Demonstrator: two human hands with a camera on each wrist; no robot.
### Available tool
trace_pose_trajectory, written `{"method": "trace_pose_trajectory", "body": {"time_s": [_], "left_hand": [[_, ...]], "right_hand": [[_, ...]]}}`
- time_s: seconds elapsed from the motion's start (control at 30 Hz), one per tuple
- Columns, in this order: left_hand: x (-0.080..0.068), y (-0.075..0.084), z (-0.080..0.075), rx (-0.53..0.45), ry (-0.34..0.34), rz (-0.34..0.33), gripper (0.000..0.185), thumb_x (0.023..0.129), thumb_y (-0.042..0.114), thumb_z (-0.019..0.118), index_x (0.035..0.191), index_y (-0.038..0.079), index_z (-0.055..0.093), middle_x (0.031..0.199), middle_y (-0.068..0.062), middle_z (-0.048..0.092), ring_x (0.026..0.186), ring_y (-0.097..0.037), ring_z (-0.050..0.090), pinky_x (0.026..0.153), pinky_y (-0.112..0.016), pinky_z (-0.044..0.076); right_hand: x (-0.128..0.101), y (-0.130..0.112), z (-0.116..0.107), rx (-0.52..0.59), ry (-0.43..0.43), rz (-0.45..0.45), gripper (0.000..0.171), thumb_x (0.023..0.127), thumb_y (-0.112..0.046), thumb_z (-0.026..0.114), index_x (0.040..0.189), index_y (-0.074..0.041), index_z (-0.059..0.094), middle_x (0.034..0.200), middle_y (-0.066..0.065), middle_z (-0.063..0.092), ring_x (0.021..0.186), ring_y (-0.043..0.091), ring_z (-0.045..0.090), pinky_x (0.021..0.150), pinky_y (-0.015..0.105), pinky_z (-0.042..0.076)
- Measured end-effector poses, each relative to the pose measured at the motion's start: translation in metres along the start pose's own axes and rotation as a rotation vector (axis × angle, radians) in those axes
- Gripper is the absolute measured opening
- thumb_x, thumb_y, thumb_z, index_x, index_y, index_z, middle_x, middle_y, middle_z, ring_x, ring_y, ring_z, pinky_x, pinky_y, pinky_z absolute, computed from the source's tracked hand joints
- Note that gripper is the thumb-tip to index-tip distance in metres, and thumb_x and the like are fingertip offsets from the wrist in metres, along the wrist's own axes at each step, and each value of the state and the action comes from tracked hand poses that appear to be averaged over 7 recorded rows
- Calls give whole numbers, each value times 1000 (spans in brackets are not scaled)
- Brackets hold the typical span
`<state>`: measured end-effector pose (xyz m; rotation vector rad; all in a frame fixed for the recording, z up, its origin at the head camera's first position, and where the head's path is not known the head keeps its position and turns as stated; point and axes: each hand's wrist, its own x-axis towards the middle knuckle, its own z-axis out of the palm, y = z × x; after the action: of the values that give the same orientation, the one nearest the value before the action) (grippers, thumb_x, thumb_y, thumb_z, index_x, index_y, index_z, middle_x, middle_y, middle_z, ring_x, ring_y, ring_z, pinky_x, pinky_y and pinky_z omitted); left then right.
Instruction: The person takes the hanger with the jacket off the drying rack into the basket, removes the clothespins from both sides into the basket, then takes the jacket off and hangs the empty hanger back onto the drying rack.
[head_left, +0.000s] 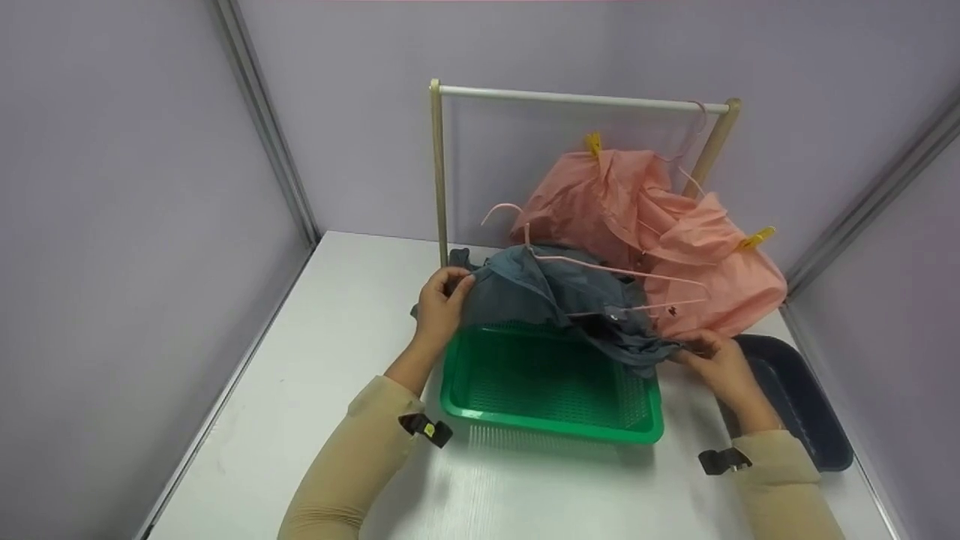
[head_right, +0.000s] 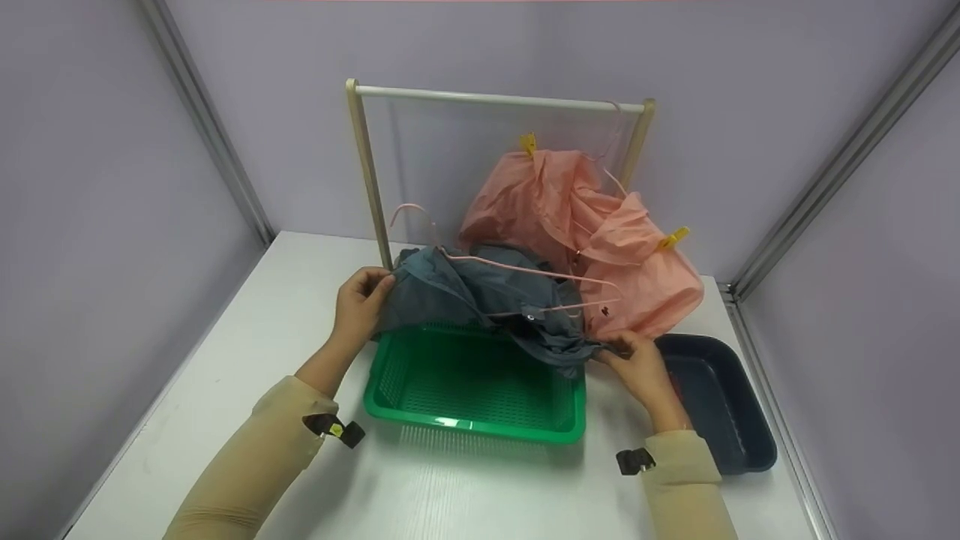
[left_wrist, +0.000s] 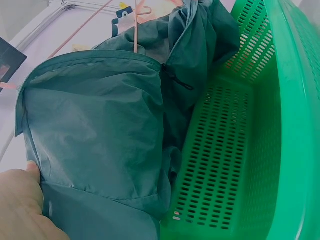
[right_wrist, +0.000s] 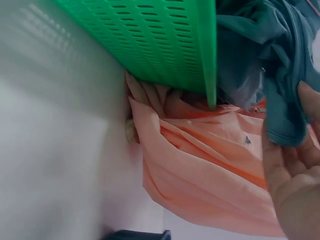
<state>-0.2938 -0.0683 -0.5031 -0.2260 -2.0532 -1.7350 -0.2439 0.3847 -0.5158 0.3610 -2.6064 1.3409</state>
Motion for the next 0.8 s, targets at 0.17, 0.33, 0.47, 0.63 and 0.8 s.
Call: {"method": "trace_pose_trajectory", "body": {"time_s": [0.17,0.33,0.47,0.63,0.8], "left_hand": [[-1,0,0,18,-3,-17,17,98,22,66,106,7,67,97,-4,63,86,-16,54,75,-27,44],[-2,0,2,21,-8,-17,17,99,22,65,106,7,67,97,-3,63,87,-16,54,76,-27,45],[-2,0,3,9,-11,-1,15,98,19,66,105,6,67,96,-4,63,85,-15,54,74,-25,44],[-1,-1,3,-14,-7,10,13,98,16,66,104,5,67,95,-4,63,84,-14,53,73,-24,44],[-1,-1,3,-17,-9,10,15,98,18,66,105,5,68,96,-6,63,85,-15,53,74,-26,43]], "right_hand": [[-5,-5,-10,-50,-82,-4,25,92,-10,73,114,2,68,109,17,70,92,7,65,77,17,52],[-7,-18,-21,-118,-112,42,32,95,-23,72,118,-1,68,112,15,70,94,7,64,76,17,51],[-7,-32,-30,-169,-73,44,34,95,-25,72,119,-1,67,113,17,70,92,-1,62,76,13,48],[-4,-49,-43,-155,-14,28,34,96,-25,70,120,-1,67,114,18,69,91,-8,61,76,9,48],[1,-68,-52,-132,65,-1,31,95,-20,71,117,2,68,108,13,70,89,-9,61,74,10,49]]}}
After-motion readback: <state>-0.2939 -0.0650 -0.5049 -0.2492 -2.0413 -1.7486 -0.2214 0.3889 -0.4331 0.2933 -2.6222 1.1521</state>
